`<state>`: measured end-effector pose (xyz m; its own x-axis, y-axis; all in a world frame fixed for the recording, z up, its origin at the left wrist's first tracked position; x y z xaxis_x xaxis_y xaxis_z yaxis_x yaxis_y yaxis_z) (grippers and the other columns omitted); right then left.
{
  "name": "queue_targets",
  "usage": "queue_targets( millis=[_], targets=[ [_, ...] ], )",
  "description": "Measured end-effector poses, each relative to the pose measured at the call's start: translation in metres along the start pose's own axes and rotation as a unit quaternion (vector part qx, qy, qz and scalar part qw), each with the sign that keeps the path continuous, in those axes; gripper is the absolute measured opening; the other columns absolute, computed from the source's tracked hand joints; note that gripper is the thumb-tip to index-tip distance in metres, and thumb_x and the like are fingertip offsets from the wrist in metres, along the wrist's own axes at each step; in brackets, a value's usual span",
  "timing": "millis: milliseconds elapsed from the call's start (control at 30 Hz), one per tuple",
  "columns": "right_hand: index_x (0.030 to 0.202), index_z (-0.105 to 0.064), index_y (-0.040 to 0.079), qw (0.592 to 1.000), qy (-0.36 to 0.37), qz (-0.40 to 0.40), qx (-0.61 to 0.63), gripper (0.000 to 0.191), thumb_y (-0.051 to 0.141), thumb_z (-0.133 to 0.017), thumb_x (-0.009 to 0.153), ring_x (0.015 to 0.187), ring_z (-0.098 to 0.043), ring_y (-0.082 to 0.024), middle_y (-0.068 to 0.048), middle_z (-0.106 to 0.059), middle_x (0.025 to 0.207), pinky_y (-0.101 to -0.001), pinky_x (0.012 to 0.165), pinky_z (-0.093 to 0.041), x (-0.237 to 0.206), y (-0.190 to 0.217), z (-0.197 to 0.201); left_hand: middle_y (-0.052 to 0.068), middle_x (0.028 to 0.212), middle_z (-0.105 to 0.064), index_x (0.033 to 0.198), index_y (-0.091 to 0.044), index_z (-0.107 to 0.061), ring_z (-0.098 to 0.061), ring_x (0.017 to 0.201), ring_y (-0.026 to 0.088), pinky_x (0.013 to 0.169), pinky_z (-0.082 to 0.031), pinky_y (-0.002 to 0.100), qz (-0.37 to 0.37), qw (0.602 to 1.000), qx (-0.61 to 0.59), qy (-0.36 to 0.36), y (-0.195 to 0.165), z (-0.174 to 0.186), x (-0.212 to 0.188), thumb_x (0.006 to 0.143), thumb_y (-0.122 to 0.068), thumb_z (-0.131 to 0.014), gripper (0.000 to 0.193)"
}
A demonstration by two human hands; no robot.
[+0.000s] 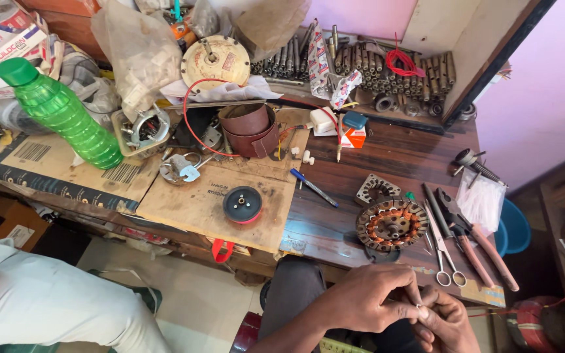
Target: The person sits at a workbench repairing an electric motor armature, using a screwdriver to work on the copper windings and fitting small white insulation pieces into the armature slots by hand. They turn the armature over, pick up small parts, and press components into place while handling pliers and scissors on the bench.
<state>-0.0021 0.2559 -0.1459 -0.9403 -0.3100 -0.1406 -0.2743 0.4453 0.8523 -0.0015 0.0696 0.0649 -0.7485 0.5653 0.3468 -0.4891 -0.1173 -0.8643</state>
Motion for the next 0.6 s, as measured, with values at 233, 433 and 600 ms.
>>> queue_targets(
  millis=[233, 433, 600],
  targets=[
    [0.098, -0.062, -0.002, 0.991, -0.048, 0.019, 0.124, 0.015, 0.012, -0.067, 0.096, 0.043, -0.038, -0.003, -0.006, -0.062, 0.077, -0.0187, 0.037, -0.028, -0.002, -0.009, 0.002, 0.005, 0.1, -0.067, 0.112, -0.012, -0.07, -0.062, 0.101, 0.023, 0.096, -0.053, 0.038, -0.021, 0.996, 0.069, -0.047, 0.008, -0.004, 0.004, 0.101, -0.019, -0.071, 0.013],
    [0.103, -0.064, 0.001, 0.985, -0.011, 0.06, 0.16, 0.018, 0.018, -0.066, 0.096, 0.043, -0.035, -0.003, -0.004, -0.06, 0.074, -0.0206, 0.039, -0.028, 0.007, -0.006, 0.007, 0.004, 0.12, -0.072, 0.115, -0.012, -0.073, -0.066, 0.107, 0.02, 0.104, -0.052, 0.035, -0.066, 0.996, -0.046, -0.041, 0.013, 0.001, 0.005, 0.095, -0.028, -0.077, 0.026],
    [0.096, -0.061, -0.005, 0.978, 0.136, 0.044, 0.15, 0.022, 0.014, -0.064, 0.106, 0.044, -0.035, -0.007, -0.004, -0.055, 0.067, -0.0236, 0.039, -0.029, 0.02, -0.009, -0.004, 0.002, 0.1, -0.072, 0.106, -0.011, -0.076, -0.068, 0.098, 0.02, 0.094, -0.053, 0.033, -0.046, 0.997, -0.041, -0.044, 0.011, 0.005, 0.004, 0.094, -0.028, -0.08, 0.022]
  ],
)
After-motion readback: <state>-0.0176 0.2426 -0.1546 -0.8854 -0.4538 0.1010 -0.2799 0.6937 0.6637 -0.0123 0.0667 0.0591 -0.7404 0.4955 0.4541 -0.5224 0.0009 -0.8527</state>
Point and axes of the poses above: each hand's wrist, its own x-axis towards the middle knuckle, its own z-axis out of the back of the hand, y = z × x, the point moved 10 cm from there along x, towards the middle knuckle
